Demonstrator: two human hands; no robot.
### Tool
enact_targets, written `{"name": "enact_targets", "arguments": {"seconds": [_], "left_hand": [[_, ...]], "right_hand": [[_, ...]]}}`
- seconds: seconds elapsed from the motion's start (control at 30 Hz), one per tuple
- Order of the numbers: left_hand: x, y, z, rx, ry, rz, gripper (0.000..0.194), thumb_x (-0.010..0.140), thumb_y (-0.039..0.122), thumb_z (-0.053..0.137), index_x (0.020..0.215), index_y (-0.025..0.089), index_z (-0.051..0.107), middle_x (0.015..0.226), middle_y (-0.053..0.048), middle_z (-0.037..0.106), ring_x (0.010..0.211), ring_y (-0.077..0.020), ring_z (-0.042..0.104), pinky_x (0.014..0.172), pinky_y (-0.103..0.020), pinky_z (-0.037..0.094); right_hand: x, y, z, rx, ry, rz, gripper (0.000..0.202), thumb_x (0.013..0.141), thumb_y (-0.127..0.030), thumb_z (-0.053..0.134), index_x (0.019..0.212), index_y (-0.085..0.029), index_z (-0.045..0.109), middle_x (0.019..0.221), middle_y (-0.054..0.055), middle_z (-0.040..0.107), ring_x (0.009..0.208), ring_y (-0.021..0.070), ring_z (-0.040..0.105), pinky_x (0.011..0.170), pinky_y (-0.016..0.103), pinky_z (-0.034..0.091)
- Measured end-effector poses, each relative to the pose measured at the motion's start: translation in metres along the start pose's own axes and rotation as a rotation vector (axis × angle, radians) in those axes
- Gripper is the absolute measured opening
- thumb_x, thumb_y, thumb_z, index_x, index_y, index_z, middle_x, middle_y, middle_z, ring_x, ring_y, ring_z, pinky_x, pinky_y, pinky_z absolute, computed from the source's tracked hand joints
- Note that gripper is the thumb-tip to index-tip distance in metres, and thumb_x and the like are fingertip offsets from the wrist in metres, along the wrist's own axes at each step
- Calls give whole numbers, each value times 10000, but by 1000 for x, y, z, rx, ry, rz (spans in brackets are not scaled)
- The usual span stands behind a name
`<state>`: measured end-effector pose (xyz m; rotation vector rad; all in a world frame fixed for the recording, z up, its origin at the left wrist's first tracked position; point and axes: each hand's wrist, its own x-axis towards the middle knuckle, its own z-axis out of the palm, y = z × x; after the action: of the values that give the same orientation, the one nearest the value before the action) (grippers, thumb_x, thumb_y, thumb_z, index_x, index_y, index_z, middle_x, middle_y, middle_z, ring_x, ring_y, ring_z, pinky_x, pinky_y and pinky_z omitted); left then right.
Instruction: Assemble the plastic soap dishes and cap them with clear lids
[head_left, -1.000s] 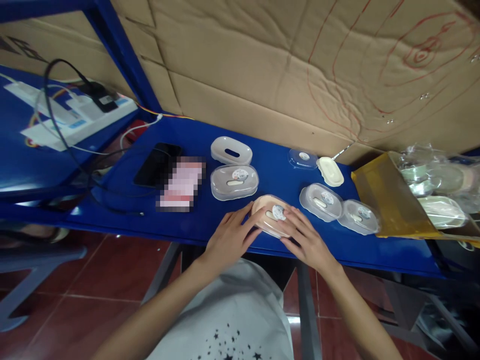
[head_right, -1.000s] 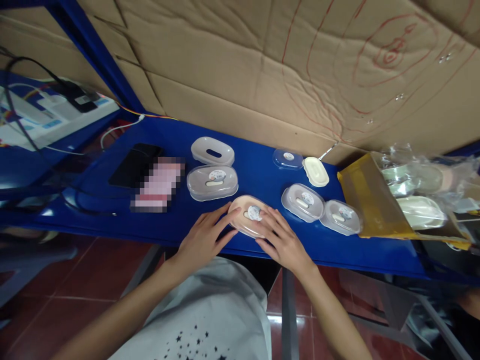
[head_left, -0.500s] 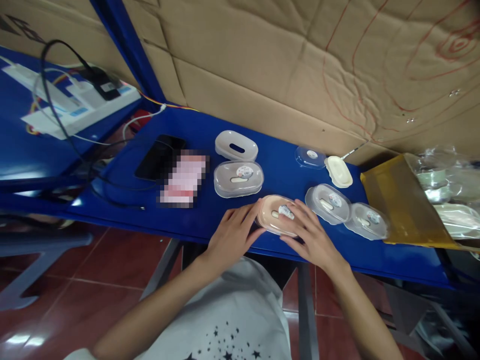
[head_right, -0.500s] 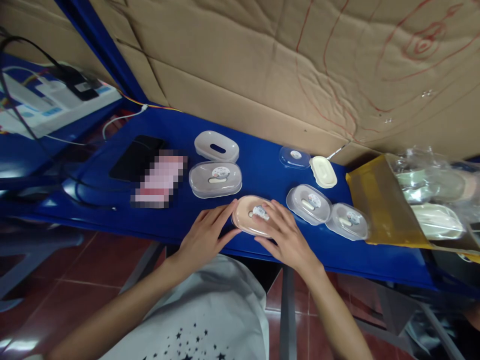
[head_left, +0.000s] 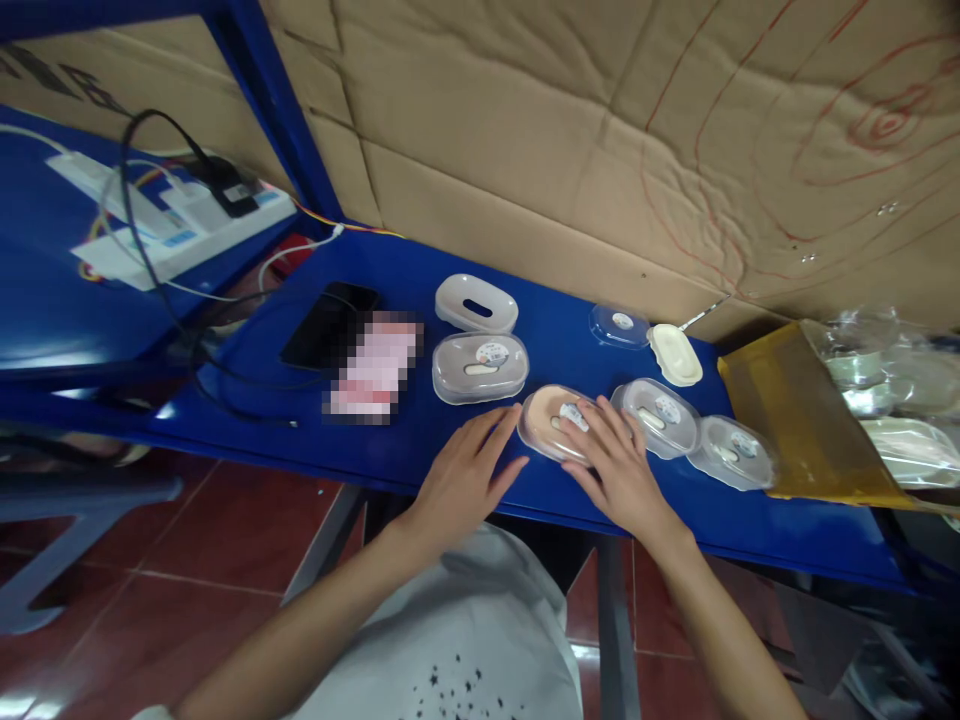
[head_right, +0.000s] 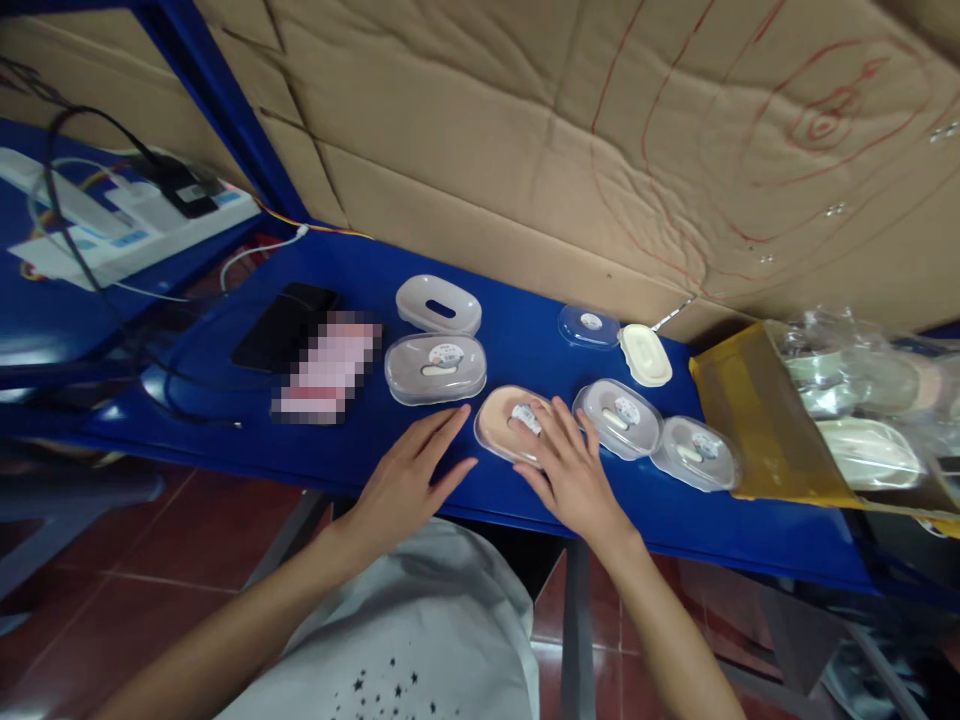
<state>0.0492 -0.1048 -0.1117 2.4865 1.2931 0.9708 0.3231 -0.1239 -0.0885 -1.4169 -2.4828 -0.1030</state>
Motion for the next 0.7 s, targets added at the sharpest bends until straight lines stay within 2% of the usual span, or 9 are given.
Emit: {"name": "enact_targets", "arguments": {"seconds": [0.1, 0.2, 0.3, 0.33, 0.4, 0.47, 0.57, 0.63, 0.7], "left_hand": [[16, -7, -16, 123, 68, -37, 484, 1101, 327, 564, 1572, 229, 514, 1537, -160, 622, 1378, -333, 625, 1112, -490, 518], [32, -17, -25, 254, 39, -95, 505, 1074, 293, 586, 1571, 214, 545, 1635, -195, 529, 1488, -422, 525, 1182, -629, 427], [40, -27, -27, 302, -49, -96, 498, 1064, 270, 571, 1558, 212, 563, 1658, -186, 509, 1535, -442, 470, 1204, -673, 392], [42, -30, -28, 296, -66, -82, 479, 1063, 267, 562, 1539, 212, 581, 1648, -177, 524, 1530, -434, 479, 1202, -659, 405], [47, -40, -33, 253, -84, -40, 430, 1068, 279, 538, 1485, 216, 622, 1608, -159, 570, 1496, -406, 523, 1202, -629, 429], [60, -54, -44, 190, -98, -1, 386, 1078, 273, 487, 1421, 222, 658, 1517, -141, 650, 1417, -364, 599, 1190, -596, 458], [99, -85, -60, 221, -135, -2, 446, 1036, 145, 418, 1394, 225, 671, 1402, -131, 715, 1315, -336, 665, 1136, -552, 504], [134, -110, -64, 296, -191, -3, 498, 954, 84, 488, 1378, 253, 685, 1502, -124, 661, 1393, -350, 617, 1179, -568, 464], [167, -133, -61, 255, -308, 33, 431, 886, 124, 636, 1281, 263, 734, 1489, -118, 674, 1387, -355, 622, 1172, -553, 481]], "right_hand": [[19, 5, -1, -83, 22, 124, 584, 1107, -354, 542, 1676, -361, 410, 1719, 95, 455, 1627, 385, 351, 1292, 698, 281], [52, 24, -7, 25, 6, 100, 587, 1124, -395, 477, 1698, -335, 370, 1719, 97, 455, 1597, 340, 417, 1287, 628, 342], [87, 61, -21, 140, 38, 131, 595, 1144, -399, 357, 1726, -285, 302, 1692, 84, 498, 1557, 261, 485, 1270, 516, 417], [96, 77, -28, 107, 24, 198, 579, 1142, -371, 331, 1712, -270, 342, 1681, 80, 515, 1548, 250, 497, 1271, 490, 418], [107, 108, -41, -12, -95, 347, 546, 1121, -311, 334, 1648, -266, 474, 1631, 71, 577, 1510, 249, 543, 1258, 441, 427], [107, 138, -52, -90, -205, 465, 518, 1095, -299, 392, 1578, -263, 573, 1544, 94, 659, 1434, 288, 619, 1217, 447, 458], [91, 172, -60, -147, -277, 622, 484, 1058, -382, 520, 1495, -227, 656, 1428, 168, 726, 1334, 373, 686, 1150, 535, 494], [77, 187, -58, -170, -323, 711, 474, 1015, -439, 619, 1411, -199, 715, 1385, 196, 742, 1296, 400, 703, 1116, 561, 512], [63, 195, -54, -170, -350, 758, 456, 970, -456, 696, 1337, -192, 755, 1389, 193, 738, 1283, 391, 710, 1093, 531, 534]]}}
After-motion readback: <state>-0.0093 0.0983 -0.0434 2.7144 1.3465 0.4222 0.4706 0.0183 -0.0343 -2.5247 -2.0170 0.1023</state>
